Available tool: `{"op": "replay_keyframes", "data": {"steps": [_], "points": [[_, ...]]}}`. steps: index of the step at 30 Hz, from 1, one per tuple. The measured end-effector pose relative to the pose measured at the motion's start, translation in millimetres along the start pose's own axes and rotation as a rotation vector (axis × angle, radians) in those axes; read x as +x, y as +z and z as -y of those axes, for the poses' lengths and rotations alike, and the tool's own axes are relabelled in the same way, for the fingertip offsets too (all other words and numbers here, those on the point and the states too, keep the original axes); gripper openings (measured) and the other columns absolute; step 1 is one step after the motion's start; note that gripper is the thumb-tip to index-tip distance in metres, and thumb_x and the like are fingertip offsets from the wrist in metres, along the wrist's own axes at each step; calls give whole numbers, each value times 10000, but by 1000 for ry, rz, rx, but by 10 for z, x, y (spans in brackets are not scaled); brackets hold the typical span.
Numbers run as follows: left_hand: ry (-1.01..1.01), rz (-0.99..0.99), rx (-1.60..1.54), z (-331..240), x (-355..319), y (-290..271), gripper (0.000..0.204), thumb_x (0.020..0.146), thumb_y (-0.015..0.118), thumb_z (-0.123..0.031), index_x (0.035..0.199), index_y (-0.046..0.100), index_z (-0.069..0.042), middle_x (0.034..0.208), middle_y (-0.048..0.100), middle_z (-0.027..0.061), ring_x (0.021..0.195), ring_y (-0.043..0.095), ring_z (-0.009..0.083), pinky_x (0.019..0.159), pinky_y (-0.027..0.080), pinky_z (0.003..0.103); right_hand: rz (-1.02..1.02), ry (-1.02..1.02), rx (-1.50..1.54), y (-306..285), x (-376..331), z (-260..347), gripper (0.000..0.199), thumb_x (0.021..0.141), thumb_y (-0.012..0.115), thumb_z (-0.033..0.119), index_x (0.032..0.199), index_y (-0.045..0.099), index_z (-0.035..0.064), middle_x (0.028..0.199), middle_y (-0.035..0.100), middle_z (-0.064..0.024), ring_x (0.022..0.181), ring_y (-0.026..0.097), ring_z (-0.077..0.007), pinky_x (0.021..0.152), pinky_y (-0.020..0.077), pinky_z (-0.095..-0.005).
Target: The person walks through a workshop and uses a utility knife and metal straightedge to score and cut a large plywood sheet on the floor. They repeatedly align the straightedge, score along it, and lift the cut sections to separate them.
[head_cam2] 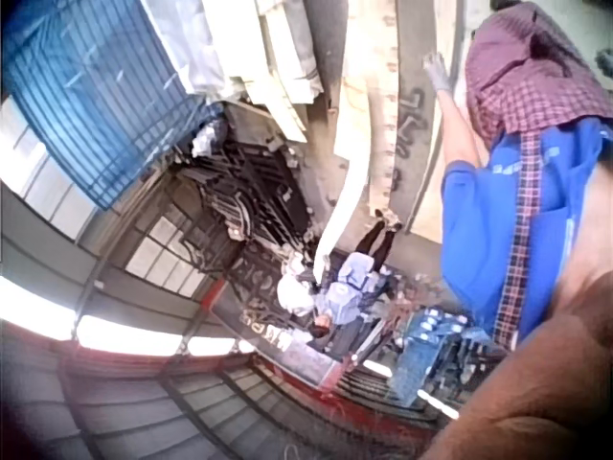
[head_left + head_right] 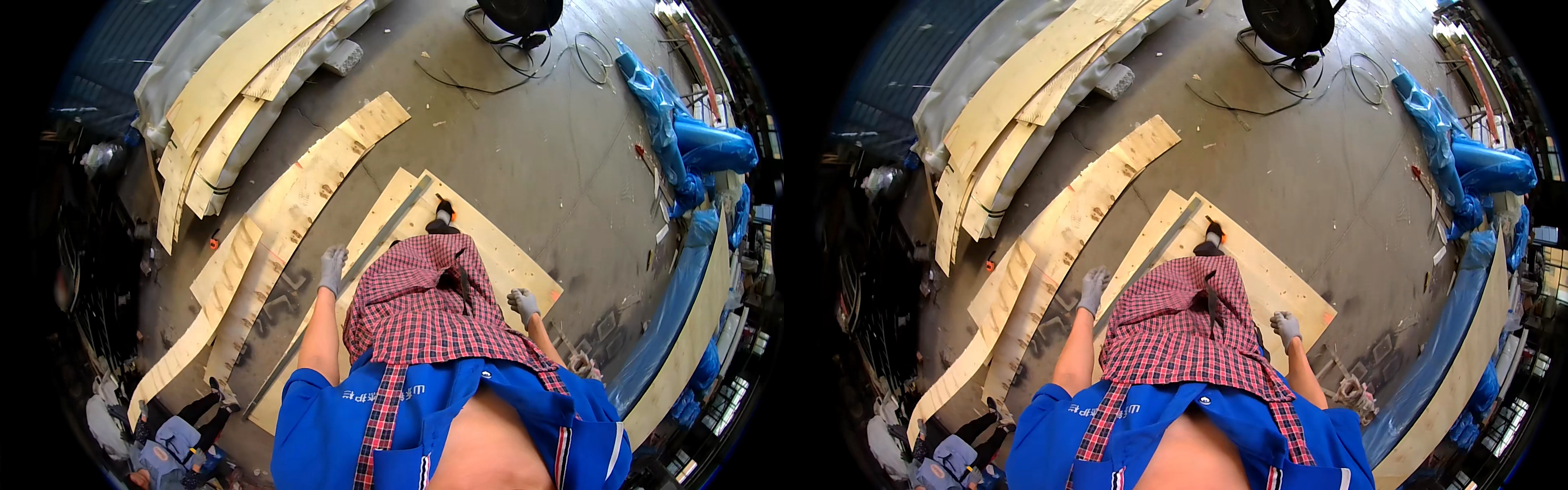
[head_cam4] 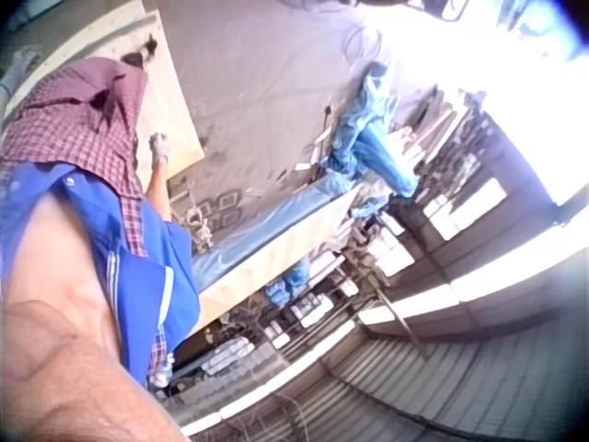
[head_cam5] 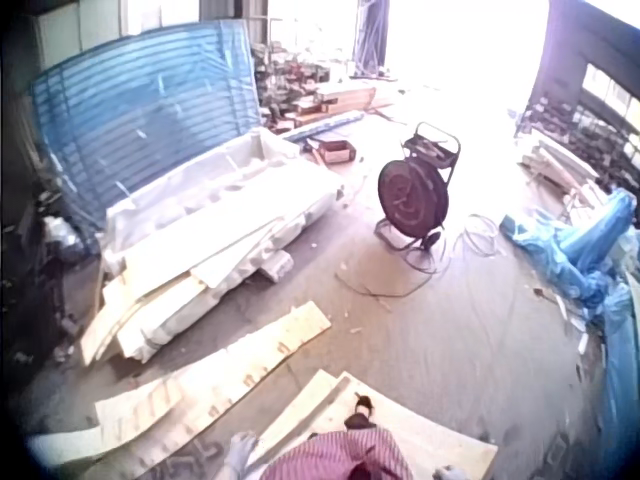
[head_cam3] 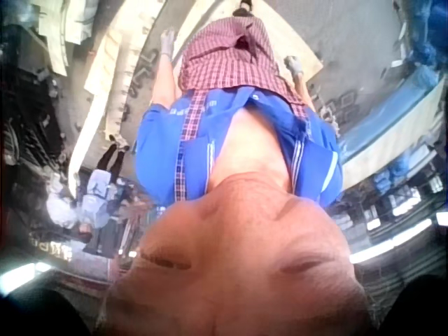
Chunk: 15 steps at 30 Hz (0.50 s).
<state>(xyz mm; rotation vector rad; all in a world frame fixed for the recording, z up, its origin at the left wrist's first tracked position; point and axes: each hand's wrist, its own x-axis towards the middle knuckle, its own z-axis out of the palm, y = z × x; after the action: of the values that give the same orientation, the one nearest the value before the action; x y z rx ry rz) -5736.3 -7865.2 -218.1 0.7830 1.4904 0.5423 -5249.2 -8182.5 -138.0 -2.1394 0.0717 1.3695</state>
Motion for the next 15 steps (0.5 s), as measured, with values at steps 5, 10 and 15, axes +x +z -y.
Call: {"op": "replay_keyframes", "data": {"steps": [5,10,15], "points": [[98,-175,-28,-663,229,496,246,897,606,-260,1058,582,-75,883,659,41,769,590,88,639,465,225,124,-27,-78,-180,737,1086,251,906,567,233,1047,559,25,839,646,-60,653,568,-119,577,460,-259],[8,-535,-217,-352,21,949,227,905,587,-272,1019,604,-76,883,665,36,728,596,86,596,448,219,303,-167,-290,-586,2088,2394,282,913,570,270,1072,571,36,878,659,-66,729,612,-130,630,492,-274],[-225,-864,-515,373,-738,2526,159,875,601,-253,899,586,-96,744,613,28,598,534,86,489,407,227,404,-226,-420,-1189,3025,4417,231,917,570,251,1025,569,47,863,652,-58,709,607,-116,607,491,-253]]}}
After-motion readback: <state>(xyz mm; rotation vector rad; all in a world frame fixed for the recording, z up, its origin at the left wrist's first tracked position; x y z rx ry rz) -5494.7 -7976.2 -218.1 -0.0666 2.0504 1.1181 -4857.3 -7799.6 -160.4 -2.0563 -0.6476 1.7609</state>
